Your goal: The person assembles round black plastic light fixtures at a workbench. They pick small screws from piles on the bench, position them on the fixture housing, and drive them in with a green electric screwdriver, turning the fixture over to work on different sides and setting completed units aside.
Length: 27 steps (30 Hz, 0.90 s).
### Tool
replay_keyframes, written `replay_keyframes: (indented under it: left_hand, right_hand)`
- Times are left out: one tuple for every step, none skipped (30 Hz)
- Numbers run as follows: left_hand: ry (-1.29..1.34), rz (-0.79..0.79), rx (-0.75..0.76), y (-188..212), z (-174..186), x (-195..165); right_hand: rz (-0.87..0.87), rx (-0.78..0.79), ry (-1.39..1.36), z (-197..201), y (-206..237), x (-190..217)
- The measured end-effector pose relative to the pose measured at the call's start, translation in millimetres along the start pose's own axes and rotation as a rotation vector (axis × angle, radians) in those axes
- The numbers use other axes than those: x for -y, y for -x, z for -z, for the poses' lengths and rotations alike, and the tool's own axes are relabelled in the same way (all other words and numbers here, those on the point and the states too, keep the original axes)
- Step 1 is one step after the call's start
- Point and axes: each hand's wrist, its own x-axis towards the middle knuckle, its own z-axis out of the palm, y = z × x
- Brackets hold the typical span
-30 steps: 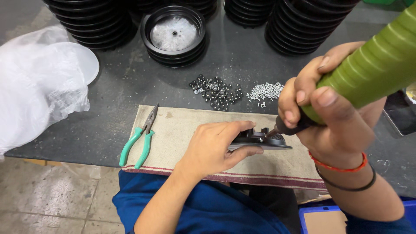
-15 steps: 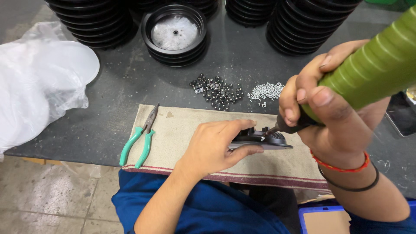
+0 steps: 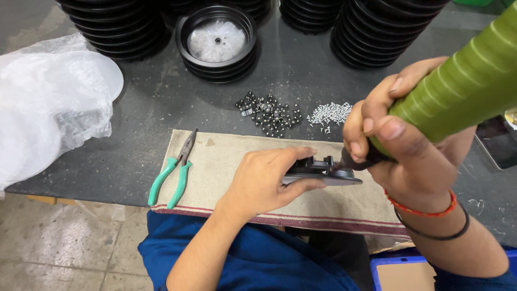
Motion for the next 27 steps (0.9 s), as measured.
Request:
replay_keyframes:
  left_hand:
    - [-0.002, 0.005, 0.003, 0.0, 0.1, 0.1]
    - [-0.005, 0.01, 0.005, -0.1, 0.2, 0.4]
    - [-0.004, 0.006, 0.01, -0.2, 1.0, 0.7]
    - [-0.001, 0.003, 0.015, -0.4, 1.3, 0.9]
    - [0.0, 0.0, 0.02, -0.7, 1.7, 1.3]
    - [0.006, 0.002, 0.017, -1.1, 2.0, 1.7]
    - [0.012, 0.005, 0.015, -1.0, 2.4, 1.7]
    - [0.018, 0.009, 0.011, -1.1, 2.1, 1.8]
    - [0.017, 0.01, 0.012, -1.1, 2.2, 2.1]
    - [0.017, 0.012, 0.014, -0.9, 2.0, 2.4]
    - [0.017, 0.016, 0.016, -0.4, 2.3, 2.7]
    - [0.021, 0.014, 0.012, 0.1, 1.9, 2.8]
    - [0.024, 0.012, 0.008, 0.7, 2.0, 3.1]
    - [0.026, 0.01, 0.004, 1.1, 2.0, 3.5]
    - [0.032, 0.01, 0.001, 1.7, 2.4, 3.9]
    - [0.038, 0.008, -0.001, 1.9, 2.6, 4.4]
    - [0.045, 0.004, -0.004, 1.6, 2.5, 5.1]
    - [0.047, 0.003, -0.006, 1.5, 2.6, 5.5]
    - [0.049, 0.001, -0.007, 1.6, 3.0, 5.7]
    - [0.048, -0.001, -0.011, 1.3, 2.8, 6.1]
    - [0.053, -0.002, -0.008, 1.6, 3.8, 6.4]
    - [0.057, -0.006, -0.012, 1.1, 3.8, 7.2]
    - [0.06, -0.011, -0.013, 1.2, 5.0, 7.9]
    - [0.063, -0.013, -0.01, 2.3, 5.2, 7.4]
    - [0.065, -0.017, -0.01, 3.1, 5.1, 7.0]
    - [0.067, -0.022, -0.006, 4.5, 5.5, 6.4]
    - [0.065, -0.025, 0.004, 5.4, 5.3, 5.7]
  right_hand:
    - [-0.004, 0.002, -0.006, -0.5, 0.4, 0.2]
    - [-0.008, -0.001, -0.018, -1.0, 0.9, -0.2]
    - [-0.011, 0.0, -0.021, -1.2, 0.9, -0.2]
    - [-0.015, 0.002, -0.024, -1.3, 1.1, -0.4]
    - [-0.016, 0.009, -0.019, -1.2, 0.7, -0.6]
    - [-0.018, 0.013, -0.021, -0.9, 0.5, -1.0]
    - [-0.019, 0.017, -0.022, -0.7, 0.0, -1.4]
    - [-0.021, 0.019, -0.032, 0.0, -0.3, -1.6]
    - [-0.025, 0.015, -0.043, 0.2, -0.5, -2.3]
    - [-0.029, 0.011, -0.054, 0.9, -0.8, -2.9]
    - [-0.035, 0.001, -0.066, 1.1, -0.9, -3.4]
    - [-0.038, 0.0, -0.062, 1.6, -0.8, -3.8]
    - [-0.04, -0.001, -0.059, 1.8, -1.0, -4.1]
    - [-0.04, 0.007, -0.04, 1.9, -0.8, -4.1]
    - [-0.042, 0.02, -0.037, 2.0, -1.5, -4.5]
    - [-0.045, 0.032, -0.034, 1.7, -1.4, -4.8]
    - [-0.049, 0.051, -0.044, 1.8, -2.5, -4.6]
    - [-0.054, 0.062, -0.039, 1.5, -2.6, -4.7]
    - [-0.058, 0.072, -0.033, 1.0, -2.9, -4.6]
    - [-0.059, 0.079, -0.012, 0.6, -2.5, -4.3]
    - [-0.063, 0.074, -0.005, 0.2, -2.8, -4.8]
    - [-0.067, 0.07, 0.002, -0.1, -2.0, -4.6]
    - [-0.07, 0.056, -0.005, -0.4, -2.3, -5.7]
    - [-0.079, 0.053, -0.023, -0.5, -1.2, -5.7]
    - [-0.088, 0.049, -0.04, -0.8, -0.4, -5.8]
    - [-0.097, 0.053, -0.071, -1.1, 0.8, -5.6]
    - [-0.104, 0.054, -0.083, -1.9, 2.4, -5.1]
